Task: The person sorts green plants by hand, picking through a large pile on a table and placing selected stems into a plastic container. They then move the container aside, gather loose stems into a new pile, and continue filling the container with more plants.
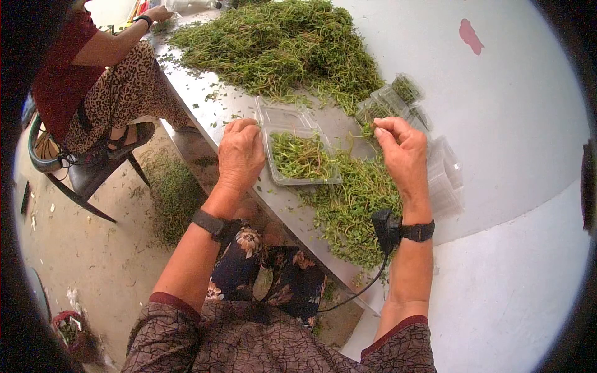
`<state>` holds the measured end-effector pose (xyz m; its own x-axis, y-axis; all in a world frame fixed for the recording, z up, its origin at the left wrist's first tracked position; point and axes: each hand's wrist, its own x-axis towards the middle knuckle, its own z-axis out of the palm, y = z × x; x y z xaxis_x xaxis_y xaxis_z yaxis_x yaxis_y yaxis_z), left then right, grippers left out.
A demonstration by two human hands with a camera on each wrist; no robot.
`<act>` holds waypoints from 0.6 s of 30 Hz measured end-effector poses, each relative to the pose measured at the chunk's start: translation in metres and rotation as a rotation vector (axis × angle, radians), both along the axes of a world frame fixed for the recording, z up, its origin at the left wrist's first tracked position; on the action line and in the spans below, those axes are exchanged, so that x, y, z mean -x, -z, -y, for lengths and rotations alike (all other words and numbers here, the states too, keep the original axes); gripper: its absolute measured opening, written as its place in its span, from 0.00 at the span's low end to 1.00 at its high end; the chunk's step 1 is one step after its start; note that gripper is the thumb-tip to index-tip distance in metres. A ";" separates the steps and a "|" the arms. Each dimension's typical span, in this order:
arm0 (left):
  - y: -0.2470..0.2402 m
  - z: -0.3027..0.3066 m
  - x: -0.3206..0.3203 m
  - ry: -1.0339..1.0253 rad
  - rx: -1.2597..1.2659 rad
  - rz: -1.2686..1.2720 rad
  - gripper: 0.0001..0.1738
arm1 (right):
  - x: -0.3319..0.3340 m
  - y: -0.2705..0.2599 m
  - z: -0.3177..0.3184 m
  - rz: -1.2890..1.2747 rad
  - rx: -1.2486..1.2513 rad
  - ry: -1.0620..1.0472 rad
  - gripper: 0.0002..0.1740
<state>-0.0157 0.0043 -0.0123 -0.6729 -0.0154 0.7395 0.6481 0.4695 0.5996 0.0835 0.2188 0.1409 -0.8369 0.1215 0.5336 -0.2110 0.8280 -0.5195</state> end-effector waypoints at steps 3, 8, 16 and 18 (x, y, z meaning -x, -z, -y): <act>0.000 0.000 0.000 -0.003 -0.009 -0.007 0.04 | 0.002 -0.007 0.005 0.003 0.048 0.007 0.07; 0.000 0.000 0.000 -0.002 -0.014 -0.029 0.03 | 0.007 -0.015 0.013 -0.077 0.033 -0.062 0.06; 0.003 -0.001 0.003 0.011 -0.032 -0.035 0.03 | 0.011 -0.017 0.024 -0.087 0.019 -0.096 0.05; 0.003 -0.001 0.002 0.010 -0.033 -0.023 0.03 | 0.010 -0.015 0.024 -0.072 0.046 -0.099 0.05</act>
